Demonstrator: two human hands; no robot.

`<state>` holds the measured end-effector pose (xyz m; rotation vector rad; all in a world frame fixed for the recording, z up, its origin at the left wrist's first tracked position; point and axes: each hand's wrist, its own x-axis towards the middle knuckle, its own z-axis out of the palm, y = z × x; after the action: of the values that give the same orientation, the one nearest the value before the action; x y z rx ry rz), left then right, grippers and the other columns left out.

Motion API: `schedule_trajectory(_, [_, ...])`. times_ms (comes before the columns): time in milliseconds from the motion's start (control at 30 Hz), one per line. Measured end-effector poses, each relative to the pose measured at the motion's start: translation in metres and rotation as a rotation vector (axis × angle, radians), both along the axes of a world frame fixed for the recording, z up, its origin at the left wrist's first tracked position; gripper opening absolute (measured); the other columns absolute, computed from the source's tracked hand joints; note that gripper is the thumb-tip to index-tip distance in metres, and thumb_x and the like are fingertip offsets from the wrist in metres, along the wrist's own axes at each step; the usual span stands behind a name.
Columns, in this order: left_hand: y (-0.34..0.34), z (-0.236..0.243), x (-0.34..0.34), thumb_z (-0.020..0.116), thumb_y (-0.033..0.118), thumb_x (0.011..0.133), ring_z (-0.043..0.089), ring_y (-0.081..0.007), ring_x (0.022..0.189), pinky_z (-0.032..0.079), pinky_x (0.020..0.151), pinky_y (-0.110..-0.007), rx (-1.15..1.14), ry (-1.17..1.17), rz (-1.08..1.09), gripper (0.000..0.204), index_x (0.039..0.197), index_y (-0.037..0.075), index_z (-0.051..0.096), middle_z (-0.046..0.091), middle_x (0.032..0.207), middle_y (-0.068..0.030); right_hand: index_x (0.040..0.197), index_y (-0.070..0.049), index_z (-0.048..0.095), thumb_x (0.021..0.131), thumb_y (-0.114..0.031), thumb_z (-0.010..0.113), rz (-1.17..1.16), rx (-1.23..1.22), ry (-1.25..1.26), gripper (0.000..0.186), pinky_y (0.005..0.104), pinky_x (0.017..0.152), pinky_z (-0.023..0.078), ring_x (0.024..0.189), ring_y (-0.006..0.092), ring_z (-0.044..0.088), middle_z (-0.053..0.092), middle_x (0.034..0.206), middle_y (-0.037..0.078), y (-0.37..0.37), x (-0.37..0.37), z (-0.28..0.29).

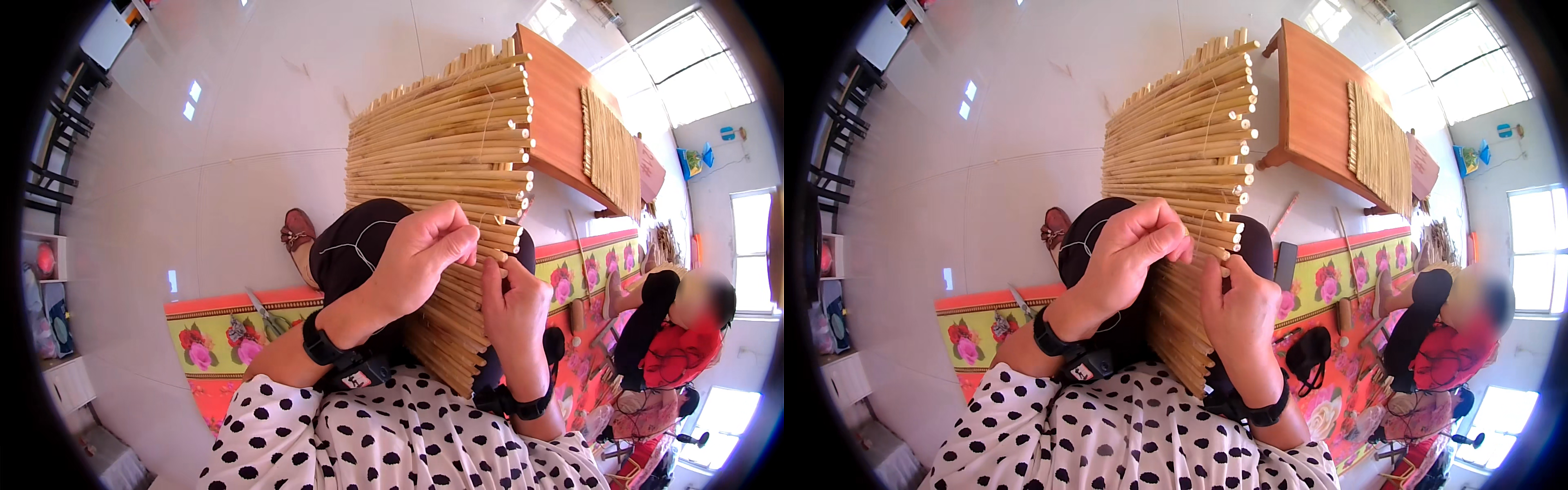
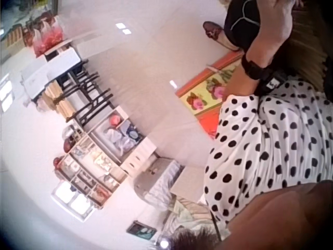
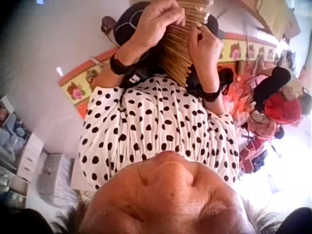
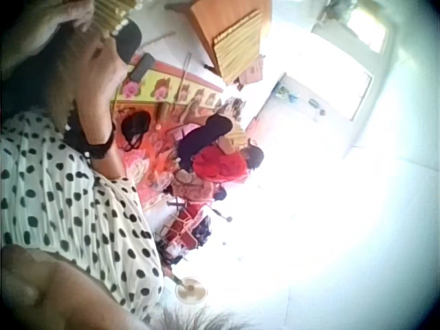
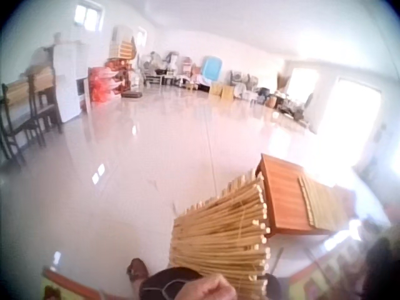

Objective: The person sits on a floral mat on the floor and weaves a bamboo mat by hand. They hold a bundle of bamboo strips and use a needle and thread to stitch them together, creating a woven pattern. The person occasionally adjusts the mat and pulls the thread to secure the weave.

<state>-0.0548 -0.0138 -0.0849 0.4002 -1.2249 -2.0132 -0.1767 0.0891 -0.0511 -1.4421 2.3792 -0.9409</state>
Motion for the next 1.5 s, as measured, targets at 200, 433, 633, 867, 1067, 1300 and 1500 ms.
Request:
schedule_trajectory(200, [-0.024, 0.004, 0.027, 0.061, 0.012, 0.093, 0.061, -0.0160, 0.077, 0.049, 0.071, -0.029, -0.340, -0.189, 0.107, 0.014, 0.096, 0.000, 0.055, 0.059, 0.100, -0.0117, 0.068, 0.000, 0.059, 0.089, -0.019, 0.064, -0.003, 0.094, 0.154, 0.029, 0.0387, 0.045, 0.042, 0.044, 0.0315, 0.057, 0.054, 0.052, 0.018, -0.006, -0.002, 0.003])
schedule_trajectory(433, [-0.026, 0.023, 0.130, 0.068, 0.004, 0.081, 0.065, -0.0278, 0.080, 0.053, 0.066, -0.036, -0.913, -0.884, 0.611, 0.025, 0.104, 0.007, 0.058, 0.058, 0.115, -0.0127, 0.077, 0.002, 0.066, 0.093, -0.021, 0.060, -0.002, 0.061, 0.092, 0.029, 0.0329, 0.046, 0.044, 0.044, 0.0234, 0.059, 0.057, 0.050, 0.014, -0.003, -0.005, 0.002])
schedule_trajectory(633, [0.033, -0.008, 0.168, 0.070, 0.004, 0.079, 0.062, -0.0270, 0.076, 0.050, 0.065, -0.036, -0.893, -1.066, 0.134, 0.016, 0.092, 0.004, 0.061, 0.060, 0.090, -0.0093, 0.074, 0.004, 0.063, 0.091, -0.019, 0.061, 0.062, -0.021, 0.143, 0.029, 0.0331, 0.045, 0.041, 0.041, 0.0229, 0.052, 0.053, 0.050, 0.015, 0.001, -0.011, -0.006])
schedule_trajectory(867, [0.088, -0.036, 0.160, 0.071, 0.007, 0.076, 0.060, -0.0308, 0.069, 0.048, 0.059, -0.040, -0.928, -1.062, 0.171, 0.016, 0.085, 0.004, 0.058, 0.055, 0.080, -0.0109, 0.069, 0.003, 0.062, 0.090, -0.022, 0.061, 0.009, -0.057, 0.101, 0.033, 0.0357, 0.047, 0.043, 0.043, 0.0271, 0.054, 0.055, 0.052, 0.018, 0.006, -0.011, -0.012])
schedule_trajectory(1067, [0.084, -0.035, 0.155, 0.066, 0.001, 0.074, 0.060, -0.0328, 0.068, 0.048, 0.059, -0.042, -0.963, -1.072, 0.186, 0.015, 0.083, 0.003, 0.055, 0.056, 0.081, -0.0121, 0.069, 0.002, 0.062, 0.089, -0.021, 0.061, -0.015, -0.092, 0.119, 0.031, 0.0407, 0.049, 0.046, 0.050, 0.0354, 0.059, 0.057, 0.056, 0.021, 0.011, -0.017, -0.019])
schedule_trajectory(1300, [0.080, -0.032, 0.159, 0.067, 0.005, 0.078, 0.061, -0.0345, 0.073, 0.049, 0.061, -0.042, -0.950, -1.082, 0.112, 0.014, 0.084, 0.003, 0.055, 0.059, 0.087, -0.0141, 0.064, 0.001, 0.058, 0.088, -0.021, 0.063, -0.026, -0.096, 0.161, 0.033, 0.0405, 0.048, 0.044, 0.047, 0.0329, 0.058, 0.054, 0.052, 0.019, 0.013, -0.013, -0.023])
schedule_trajectory(1500, [0.090, -0.052, 0.164, 0.073, 0.002, 0.077, 0.062, -0.0303, 0.067, 0.048, 0.060, -0.039, -0.809, -0.999, 0.231, 0.021, 0.088, 0.001, 0.055, 0.057, 0.082, -0.0132, 0.068, 0.003, 0.060, 0.089, -0.022, 0.061, -0.068, -0.024, 0.089, 0.033, 0.0380, 0.048, 0.044, 0.045, 0.0273, 0.057, 0.056, 0.053, 0.017, 0.015, -0.013, -0.017])
